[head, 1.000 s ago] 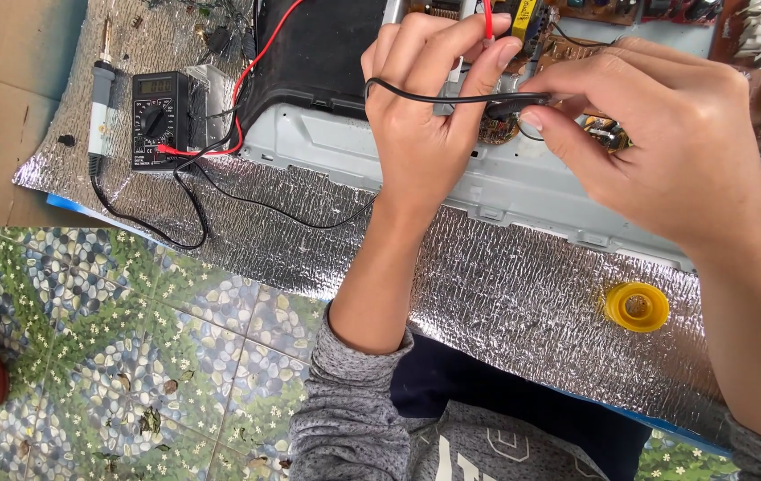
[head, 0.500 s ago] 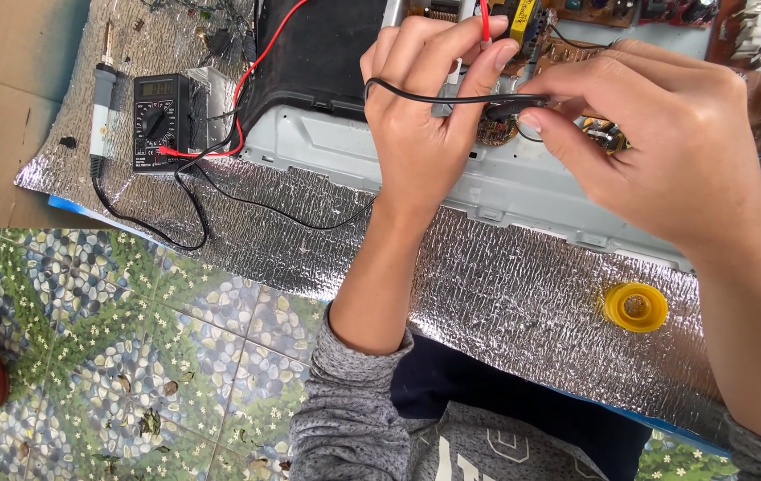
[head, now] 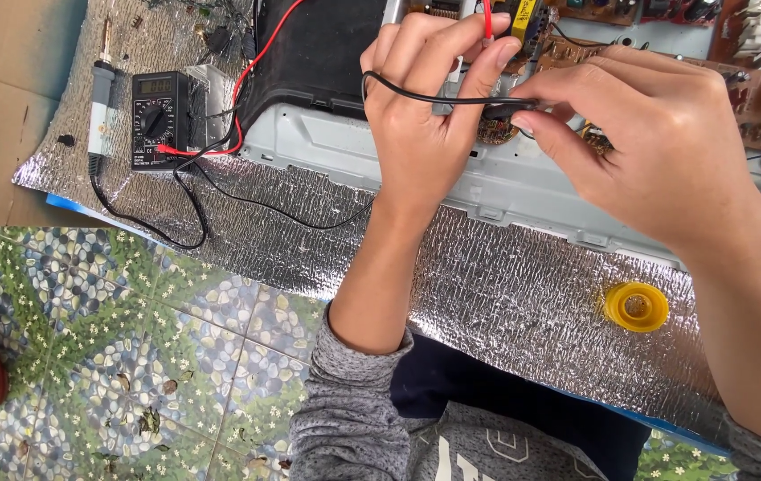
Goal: Testing components on a television circuit board using a digital multimeter to diagnose faults.
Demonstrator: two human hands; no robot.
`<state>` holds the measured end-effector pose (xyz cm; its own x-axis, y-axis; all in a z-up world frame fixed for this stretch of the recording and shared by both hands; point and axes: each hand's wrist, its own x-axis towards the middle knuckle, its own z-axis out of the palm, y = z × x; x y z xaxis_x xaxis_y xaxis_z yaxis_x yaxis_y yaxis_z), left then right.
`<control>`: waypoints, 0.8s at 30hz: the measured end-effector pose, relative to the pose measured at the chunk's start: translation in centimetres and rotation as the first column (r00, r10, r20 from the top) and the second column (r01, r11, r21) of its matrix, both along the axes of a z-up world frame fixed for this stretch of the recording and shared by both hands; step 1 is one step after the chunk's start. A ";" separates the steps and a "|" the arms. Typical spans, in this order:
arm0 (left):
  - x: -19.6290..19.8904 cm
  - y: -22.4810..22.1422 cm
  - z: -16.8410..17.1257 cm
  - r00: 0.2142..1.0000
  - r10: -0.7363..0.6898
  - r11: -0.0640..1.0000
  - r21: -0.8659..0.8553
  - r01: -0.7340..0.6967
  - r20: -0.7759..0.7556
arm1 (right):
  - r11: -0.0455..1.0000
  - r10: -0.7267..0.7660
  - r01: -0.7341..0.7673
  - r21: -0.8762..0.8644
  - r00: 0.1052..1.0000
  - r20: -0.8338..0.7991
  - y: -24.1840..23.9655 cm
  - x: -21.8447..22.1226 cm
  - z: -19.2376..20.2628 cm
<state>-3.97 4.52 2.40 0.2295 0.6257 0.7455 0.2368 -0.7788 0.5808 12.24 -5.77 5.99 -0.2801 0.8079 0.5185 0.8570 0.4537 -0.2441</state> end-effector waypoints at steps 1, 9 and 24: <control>0.0 0.0 0.0 1.000 0.000 1.000 0.000 0.000 0.000 | 1.000 0.000 0.000 0.000 1.000 0.000 0.0 0.0 0.0; -0.1 0.0 0.1 1.000 -0.009 1.000 -0.003 0.009 -0.002 | 1.000 -0.005 0.005 -0.002 1.000 0.024 0.0 -0.1 0.1; 0.0 -0.2 0.0 1.000 0.016 1.000 -0.002 -0.016 0.013 | 0.995 0.002 0.006 0.098 0.997 -0.077 -1.1 0.7 0.6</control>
<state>-3.92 4.36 2.38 0.2099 0.6304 0.7473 0.2420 -0.7741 0.5850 12.96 -6.84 6.55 -0.2349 0.7526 0.6152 0.8384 0.4771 -0.2635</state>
